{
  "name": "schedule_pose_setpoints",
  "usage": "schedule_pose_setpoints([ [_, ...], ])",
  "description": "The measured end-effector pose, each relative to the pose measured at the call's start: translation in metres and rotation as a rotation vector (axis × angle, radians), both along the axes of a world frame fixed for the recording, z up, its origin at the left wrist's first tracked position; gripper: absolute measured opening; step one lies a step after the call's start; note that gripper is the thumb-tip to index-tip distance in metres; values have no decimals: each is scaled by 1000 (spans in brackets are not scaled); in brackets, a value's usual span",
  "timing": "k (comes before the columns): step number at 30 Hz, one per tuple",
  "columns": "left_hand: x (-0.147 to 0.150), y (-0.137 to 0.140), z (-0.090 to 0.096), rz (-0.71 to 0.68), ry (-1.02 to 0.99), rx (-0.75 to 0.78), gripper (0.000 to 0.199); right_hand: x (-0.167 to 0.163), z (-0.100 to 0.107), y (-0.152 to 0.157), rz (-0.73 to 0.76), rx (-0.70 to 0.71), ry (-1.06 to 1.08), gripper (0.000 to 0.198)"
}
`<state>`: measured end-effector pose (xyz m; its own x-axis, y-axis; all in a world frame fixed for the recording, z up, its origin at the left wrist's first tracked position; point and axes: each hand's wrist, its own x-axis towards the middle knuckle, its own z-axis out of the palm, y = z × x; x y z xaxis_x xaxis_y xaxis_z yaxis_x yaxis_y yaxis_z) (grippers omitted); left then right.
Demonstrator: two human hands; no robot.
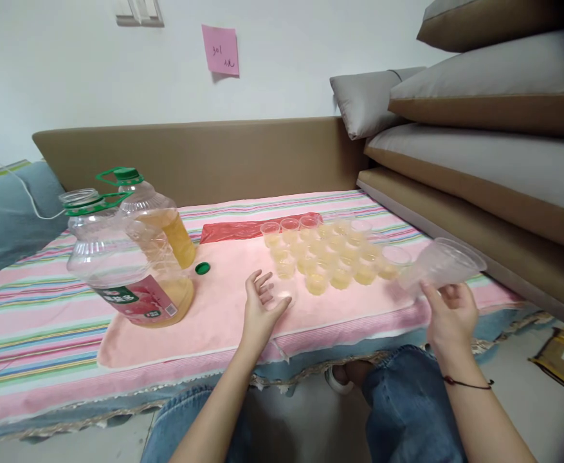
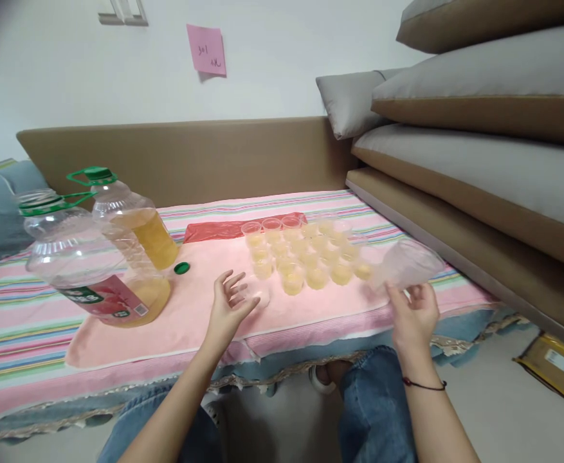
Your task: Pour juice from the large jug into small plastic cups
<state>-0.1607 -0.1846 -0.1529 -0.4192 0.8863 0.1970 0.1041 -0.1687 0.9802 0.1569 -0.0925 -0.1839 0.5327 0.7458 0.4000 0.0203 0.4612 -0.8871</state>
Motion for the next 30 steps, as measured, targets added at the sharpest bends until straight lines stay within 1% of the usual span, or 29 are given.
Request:
schedule_pose_setpoints([
  [3,1,4,-5,-3,94,-4,74,28,-4,23,-149,-11,-7,65],
  [5,1,6,-6,-5,149,0,72,45,-10,39,-208,-44,-26,71],
  [7,1,7,-7,-10,188,4,72,58,-18,53,-238,-94,-49,72],
  [11,-1,6,-9,-24,215,11,73,73,-36,80,-199,-203,-94,65],
  [15,-3,5,-8,-13,235,3,73,75,-45,98,-164,-235,-124,63],
  [21,-5,2,-4,-1,330,-14,80,74,-43,105,-153,-236,-140,60],
  [23,-5,1,-5,1,348,-18,82,73,-43,103,-134,-241,-140,65],
  [25,-4,0,-5,13,357,-7,82,72,-43,101,-131,-251,-139,74],
  [27,-4,-1,-2,38,384,35,79,72,-41,97,-136,-261,-139,84],
  [30,-8,-6,6,130,526,191,70,73,-36,87,-138,-271,-140,95],
])
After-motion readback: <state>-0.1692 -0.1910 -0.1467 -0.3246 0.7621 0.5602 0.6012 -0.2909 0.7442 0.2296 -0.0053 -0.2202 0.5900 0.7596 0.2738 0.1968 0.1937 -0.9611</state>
